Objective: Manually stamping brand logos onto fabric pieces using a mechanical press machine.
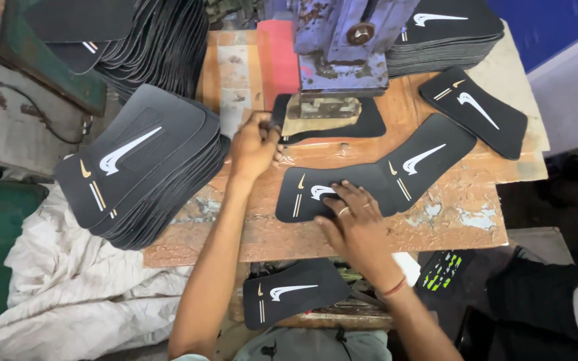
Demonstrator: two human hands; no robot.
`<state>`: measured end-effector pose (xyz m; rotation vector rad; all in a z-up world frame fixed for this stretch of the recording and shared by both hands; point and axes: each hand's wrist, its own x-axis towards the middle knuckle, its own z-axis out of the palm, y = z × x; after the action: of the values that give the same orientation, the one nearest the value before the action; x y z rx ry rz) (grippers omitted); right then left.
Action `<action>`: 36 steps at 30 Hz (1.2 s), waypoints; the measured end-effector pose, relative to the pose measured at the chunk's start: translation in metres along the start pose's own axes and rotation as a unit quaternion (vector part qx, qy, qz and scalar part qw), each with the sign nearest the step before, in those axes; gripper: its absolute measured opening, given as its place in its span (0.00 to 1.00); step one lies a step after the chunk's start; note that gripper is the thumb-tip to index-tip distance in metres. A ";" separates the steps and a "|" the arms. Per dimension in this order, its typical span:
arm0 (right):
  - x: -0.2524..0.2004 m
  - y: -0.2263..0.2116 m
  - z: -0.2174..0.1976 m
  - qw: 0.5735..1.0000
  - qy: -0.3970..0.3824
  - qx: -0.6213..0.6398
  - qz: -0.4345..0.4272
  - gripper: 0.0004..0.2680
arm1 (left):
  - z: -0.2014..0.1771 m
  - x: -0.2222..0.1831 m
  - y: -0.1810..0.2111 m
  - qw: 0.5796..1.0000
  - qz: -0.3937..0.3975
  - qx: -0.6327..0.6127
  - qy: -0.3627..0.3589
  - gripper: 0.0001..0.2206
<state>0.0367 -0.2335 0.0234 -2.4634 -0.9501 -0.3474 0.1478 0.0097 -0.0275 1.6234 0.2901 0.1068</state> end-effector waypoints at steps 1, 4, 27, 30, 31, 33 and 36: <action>-0.003 -0.006 0.005 0.999 -0.004 -0.009 0.040 0.14 | 0.000 -0.003 0.005 1.000 -0.017 0.015 0.008 0.10; -0.017 -0.032 0.007 0.997 -0.046 -0.055 0.016 0.25 | -0.022 -0.062 0.010 0.980 0.127 0.145 0.052 0.13; 0.069 0.026 0.041 0.997 -0.016 -0.052 -0.050 0.25 | -0.123 -0.175 -0.014 0.983 -0.042 0.179 -0.028 0.12; 0.028 0.016 0.020 0.997 -0.033 0.009 -0.066 0.24 | -0.119 -0.196 0.005 0.988 0.042 0.148 0.018 0.11; 0.014 0.013 0.014 0.997 -0.040 0.008 -0.060 0.23 | -0.118 -0.202 0.017 0.980 0.132 0.135 0.054 0.11; 0.000 0.009 0.010 0.998 -0.038 -0.002 -0.057 0.23 | -0.136 -0.200 0.052 0.967 0.138 0.158 0.146 0.11; -0.023 0.001 0.005 0.998 -0.043 -0.027 -0.028 0.22 | -0.167 -0.182 0.086 0.933 0.172 0.168 0.269 0.12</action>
<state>0.0207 -0.2439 0.0096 -2.5219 -1.0593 -0.2919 -0.0579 0.1215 0.0904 1.9550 0.4568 0.8184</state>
